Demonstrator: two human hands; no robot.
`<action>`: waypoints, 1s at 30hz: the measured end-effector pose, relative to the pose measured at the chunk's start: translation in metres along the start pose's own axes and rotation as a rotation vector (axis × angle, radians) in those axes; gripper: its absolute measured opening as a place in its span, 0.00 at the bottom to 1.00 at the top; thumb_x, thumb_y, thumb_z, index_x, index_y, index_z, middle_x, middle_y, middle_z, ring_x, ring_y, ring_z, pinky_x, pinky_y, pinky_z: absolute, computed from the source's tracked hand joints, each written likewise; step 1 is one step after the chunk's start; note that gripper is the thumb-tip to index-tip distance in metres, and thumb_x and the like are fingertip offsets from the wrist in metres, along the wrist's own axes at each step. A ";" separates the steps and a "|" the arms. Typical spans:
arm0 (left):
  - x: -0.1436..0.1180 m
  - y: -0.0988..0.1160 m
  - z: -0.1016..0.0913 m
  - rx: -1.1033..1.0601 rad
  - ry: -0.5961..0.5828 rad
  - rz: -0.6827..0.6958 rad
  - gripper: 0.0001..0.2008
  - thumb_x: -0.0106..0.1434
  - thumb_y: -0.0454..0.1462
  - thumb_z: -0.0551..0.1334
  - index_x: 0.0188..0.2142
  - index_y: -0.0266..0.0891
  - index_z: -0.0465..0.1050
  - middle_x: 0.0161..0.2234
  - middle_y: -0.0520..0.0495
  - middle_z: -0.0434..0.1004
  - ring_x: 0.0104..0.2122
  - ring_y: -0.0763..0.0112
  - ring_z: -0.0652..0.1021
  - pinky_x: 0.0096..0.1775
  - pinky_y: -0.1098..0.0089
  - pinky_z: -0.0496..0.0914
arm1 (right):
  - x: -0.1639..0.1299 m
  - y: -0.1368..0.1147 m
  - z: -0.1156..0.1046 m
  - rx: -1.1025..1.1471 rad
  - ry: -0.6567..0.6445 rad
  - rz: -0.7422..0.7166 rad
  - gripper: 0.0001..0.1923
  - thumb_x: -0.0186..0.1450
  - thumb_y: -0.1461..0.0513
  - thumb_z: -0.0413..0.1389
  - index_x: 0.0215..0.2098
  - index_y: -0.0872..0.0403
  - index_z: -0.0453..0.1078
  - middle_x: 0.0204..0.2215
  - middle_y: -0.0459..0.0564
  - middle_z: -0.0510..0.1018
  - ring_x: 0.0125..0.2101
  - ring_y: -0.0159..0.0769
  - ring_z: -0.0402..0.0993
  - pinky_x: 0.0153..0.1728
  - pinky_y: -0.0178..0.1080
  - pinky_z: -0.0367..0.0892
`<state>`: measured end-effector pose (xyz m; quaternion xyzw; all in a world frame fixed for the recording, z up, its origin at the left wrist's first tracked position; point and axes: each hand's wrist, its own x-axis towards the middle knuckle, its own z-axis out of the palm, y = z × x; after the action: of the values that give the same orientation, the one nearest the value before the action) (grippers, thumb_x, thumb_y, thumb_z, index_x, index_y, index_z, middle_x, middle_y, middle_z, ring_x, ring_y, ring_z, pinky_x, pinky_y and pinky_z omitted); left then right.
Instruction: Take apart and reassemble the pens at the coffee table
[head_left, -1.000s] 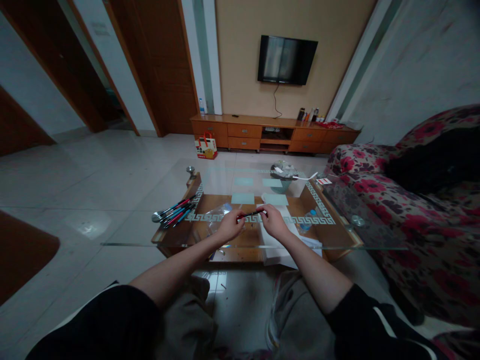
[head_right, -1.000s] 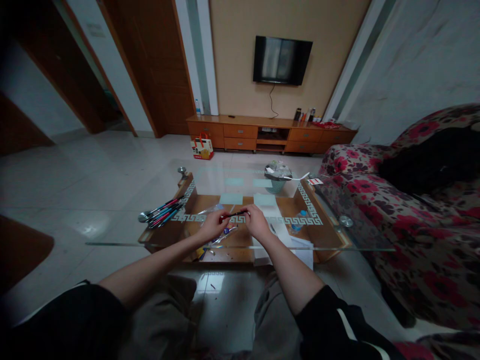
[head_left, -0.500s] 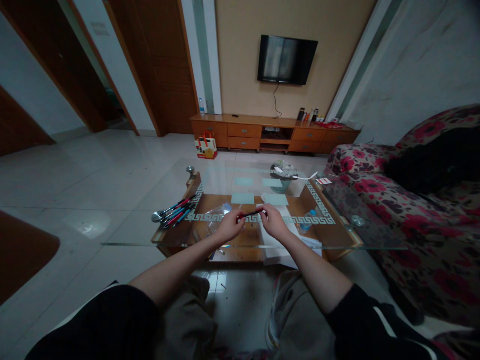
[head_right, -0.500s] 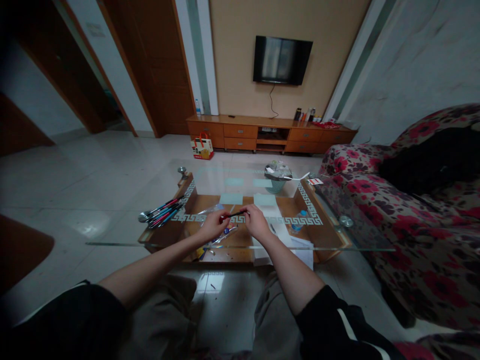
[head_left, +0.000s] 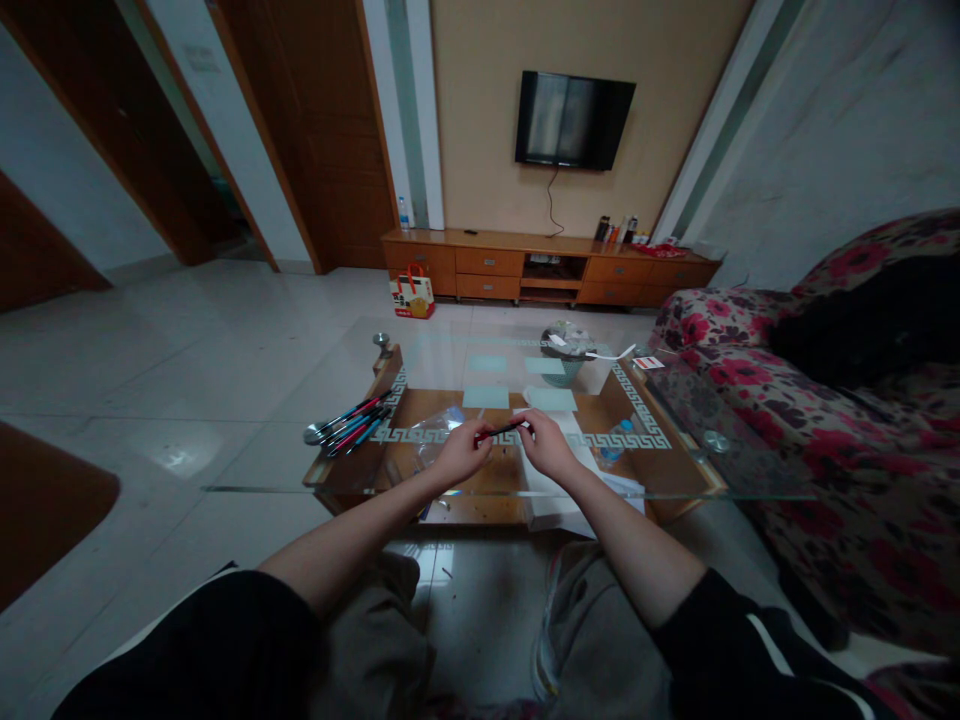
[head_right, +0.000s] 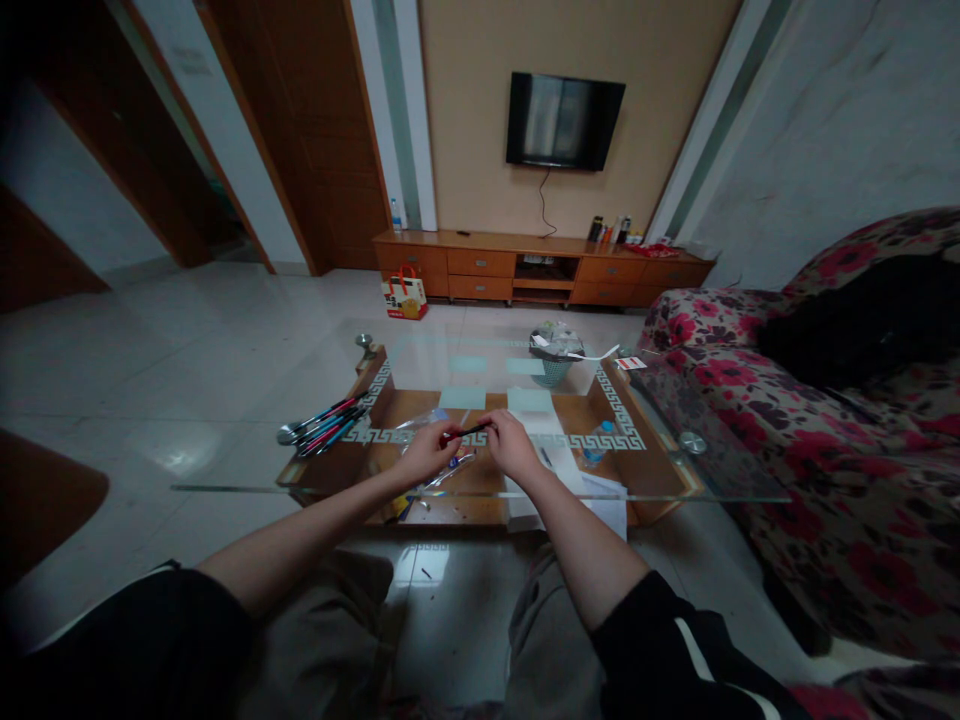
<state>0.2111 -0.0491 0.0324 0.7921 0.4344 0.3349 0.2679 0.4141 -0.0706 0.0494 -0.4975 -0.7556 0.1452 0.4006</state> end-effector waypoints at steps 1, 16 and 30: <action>0.000 0.000 0.000 -0.008 -0.004 -0.003 0.09 0.61 0.35 0.58 0.40 0.38 0.75 0.34 0.47 0.78 0.32 0.69 0.75 0.37 0.69 0.68 | 0.000 0.000 0.000 0.000 -0.009 -0.001 0.13 0.64 0.71 0.51 0.41 0.54 0.73 0.39 0.51 0.77 0.42 0.37 0.71 0.47 0.40 0.66; -0.003 0.004 0.000 -0.057 -0.028 0.060 0.14 0.60 0.34 0.59 0.47 0.39 0.72 0.41 0.46 0.77 0.35 0.69 0.76 0.39 0.69 0.70 | -0.001 -0.010 0.001 0.088 -0.096 0.051 0.12 0.64 0.69 0.53 0.44 0.54 0.72 0.39 0.51 0.79 0.37 0.34 0.74 0.40 0.36 0.68; -0.001 0.001 0.000 -0.052 -0.087 0.155 0.22 0.63 0.30 0.55 0.56 0.42 0.71 0.47 0.45 0.78 0.42 0.67 0.77 0.47 0.65 0.70 | -0.003 -0.006 0.005 0.091 -0.079 0.052 0.19 0.61 0.70 0.53 0.50 0.55 0.68 0.41 0.52 0.77 0.36 0.33 0.72 0.40 0.37 0.68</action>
<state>0.2113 -0.0502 0.0329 0.8298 0.3509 0.3312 0.2803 0.4070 -0.0751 0.0481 -0.4921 -0.7503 0.2091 0.3888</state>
